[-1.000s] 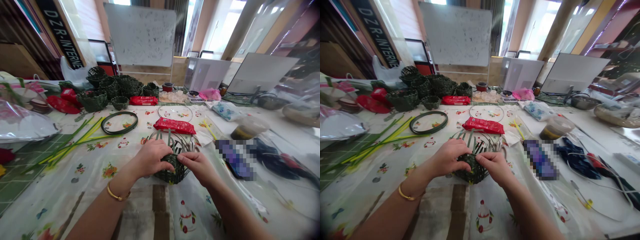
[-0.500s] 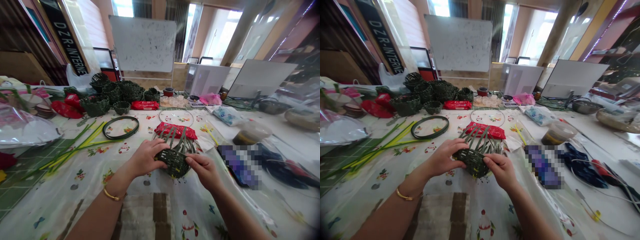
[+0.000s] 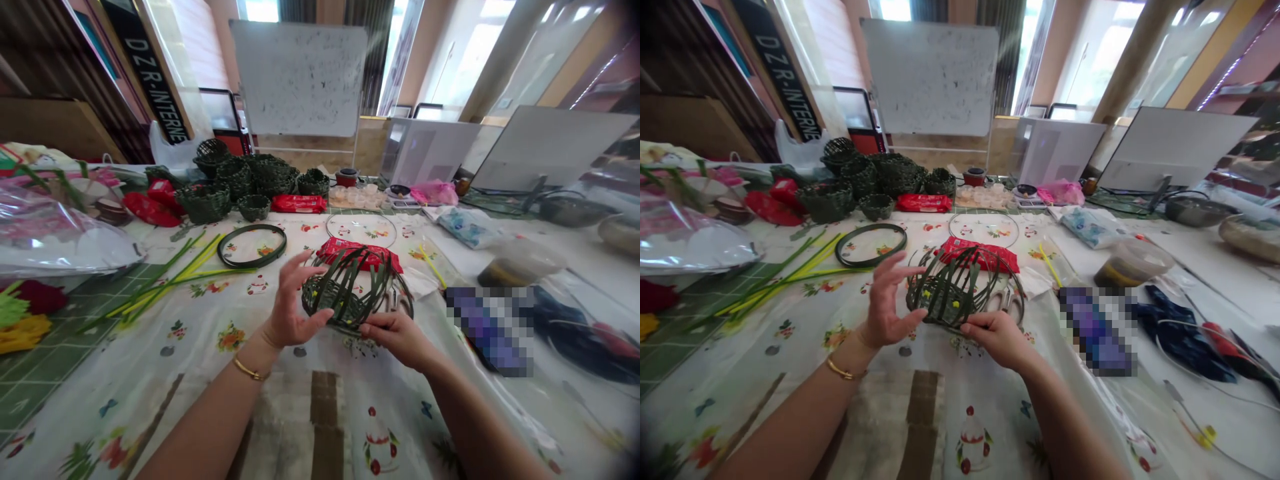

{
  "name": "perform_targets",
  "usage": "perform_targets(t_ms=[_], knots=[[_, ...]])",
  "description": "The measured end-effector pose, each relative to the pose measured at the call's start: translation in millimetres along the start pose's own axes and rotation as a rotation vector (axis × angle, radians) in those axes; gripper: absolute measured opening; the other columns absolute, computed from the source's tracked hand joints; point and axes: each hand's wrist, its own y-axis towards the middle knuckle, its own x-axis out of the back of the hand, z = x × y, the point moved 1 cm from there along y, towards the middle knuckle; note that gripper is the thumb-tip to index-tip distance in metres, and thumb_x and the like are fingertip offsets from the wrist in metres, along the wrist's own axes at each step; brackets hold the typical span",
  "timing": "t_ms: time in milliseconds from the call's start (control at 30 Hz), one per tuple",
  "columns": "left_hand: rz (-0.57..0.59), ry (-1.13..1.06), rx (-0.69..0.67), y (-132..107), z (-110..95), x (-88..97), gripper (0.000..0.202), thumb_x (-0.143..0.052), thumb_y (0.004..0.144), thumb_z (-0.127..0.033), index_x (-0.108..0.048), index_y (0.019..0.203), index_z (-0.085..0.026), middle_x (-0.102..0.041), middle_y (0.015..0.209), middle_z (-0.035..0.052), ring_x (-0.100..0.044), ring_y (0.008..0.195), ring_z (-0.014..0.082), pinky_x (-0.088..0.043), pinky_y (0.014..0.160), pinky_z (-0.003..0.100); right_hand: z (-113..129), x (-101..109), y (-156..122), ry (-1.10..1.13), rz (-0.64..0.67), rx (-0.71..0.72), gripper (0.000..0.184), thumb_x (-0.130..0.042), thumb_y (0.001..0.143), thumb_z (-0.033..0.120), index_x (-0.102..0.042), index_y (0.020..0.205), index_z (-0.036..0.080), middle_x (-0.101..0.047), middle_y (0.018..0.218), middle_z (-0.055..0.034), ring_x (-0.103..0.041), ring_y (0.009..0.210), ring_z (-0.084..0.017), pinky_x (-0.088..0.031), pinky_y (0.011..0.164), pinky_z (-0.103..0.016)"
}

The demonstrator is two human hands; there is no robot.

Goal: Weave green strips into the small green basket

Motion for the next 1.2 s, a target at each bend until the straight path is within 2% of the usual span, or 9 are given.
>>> perform_targets(t_ms=[33,133,200,300,400,567,633,1000,1200], knots=[[-0.007,-0.003,0.04,0.4,-3.0,3.2,0.057,-0.06,0.077,-0.032,-0.036,0.128,-0.02,-0.052,0.123,0.0158,-0.05,0.117,0.0276,-0.041,0.094,0.046,-0.8,0.5,-0.4,-0.018,0.024,0.01,0.035,-0.053,0.083,0.046,-0.07,0.073,0.017,-0.054,0.057,0.0026,-0.047,0.056,-0.012,-0.038,0.053,-0.023],[0.364,0.123,-0.021,-10.2,-11.5,9.6,0.025,-0.059,0.079,-0.026,-0.056,0.102,-0.019,-0.066,0.087,0.0066,-0.063,0.084,0.0208,-0.043,0.087,0.042,-0.6,-0.8,-0.3,-0.058,0.058,0.037,0.027,-0.056,0.081,0.041,-0.072,0.076,0.02,-0.058,0.059,0.0025,-0.05,0.058,-0.013,-0.041,0.053,-0.023],[0.49,0.185,-0.026,-26.8,-15.1,15.4,0.027,-0.057,0.082,-0.021,-0.055,0.109,-0.018,-0.066,0.078,0.005,-0.062,0.072,0.0178,-0.046,0.079,0.038,0.0,-4.3,1.1,-0.065,0.077,0.026,0.022,-0.059,0.078,0.038,-0.073,0.077,0.021,-0.061,0.061,0.0021,-0.052,0.06,-0.014,-0.041,0.054,-0.023],[0.308,0.136,0.055,-51.1,-18.8,28.3,0.047,-0.058,0.081,-0.015,-0.044,0.126,-0.021,-0.056,0.123,0.0167,-0.061,0.098,0.0216,-0.048,0.083,0.038,-2.7,-10.8,4.3,-0.076,0.088,-0.061,0.019,-0.061,0.075,0.034,-0.074,0.078,0.019,-0.063,0.064,0.0018,-0.053,0.059,-0.013,-0.041,0.052,-0.022],[0.128,0.116,0.219,-61.8,-18.6,38.6,0.049,-0.061,0.078,-0.015,-0.044,0.124,-0.02,-0.061,0.111,0.0125,-0.062,0.093,0.0204,-0.05,0.082,0.036,-9.6,-16.9,7.9,-0.076,0.096,-0.136,0.019,-0.062,0.074,0.032,-0.074,0.078,0.018,-0.063,0.062,0.0019,-0.052,0.057,-0.013,-0.041,0.051,-0.022],[0.675,0.131,0.299,-59.8,-14.9,29.8,0.041,-0.066,0.078,-0.029,-0.056,0.117,-0.022,-0.065,0.118,0.0089,-0.064,0.101,0.0218,-0.051,0.086,0.033,-16.2,-25.2,11.5,-0.072,0.14,-0.147,0.022,-0.065,0.074,0.033,-0.074,0.09,0.02,-0.07,0.071,0.0011,-0.058,0.061,-0.015,-0.045,0.058,-0.025],[0.76,0.092,0.358,-58.7,-13.8,24.3,0.037,-0.064,0.08,-0.032,-0.06,0.116,-0.023,-0.064,0.12,0.0074,-0.064,0.104,0.0214,-0.051,0.086,0.031,-14.3,-27.9,9.6,-0.133,0.142,-0.097,0.022,-0.065,0.075,0.033,-0.074,0.092,0.022,-0.072,0.076,0.0005,-0.061,0.065,-0.016,-0.045,0.06,-0.025],[0.48,0.029,0.466,-66.6,-15.7,7.6,0.018,-0.066,0.078,-0.031,-0.07,0.094,-0.022,-0.074,0.076,-0.0004,-0.067,0.058,0.0126,-0.05,0.054,0.021,-1.6,-35.5,-1.8,-0.499,0.016,-0.056,0.025,-0.06,0.082,0.045,-0.074,0.085,0.025,-0.069,0.065,-0.0005,-0.06,0.057,-0.014,-0.035,0.053,-0.022],[0.447,0.096,0.586,-64.3,-16.6,0.9,0.018,-0.068,0.076,-0.027,-0.07,0.092,-0.021,-0.075,0.081,0.0006,-0.07,0.07,0.0174,-0.053,0.066,0.029,-8.0,-40.9,5.7,-0.557,-0.055,-0.022,0.026,-0.058,0.082,0.044,-0.074,0.079,0.023,-0.063,0.053,0.0004,-0.055,0.046,-0.012,-0.031,0.046,-0.022]])
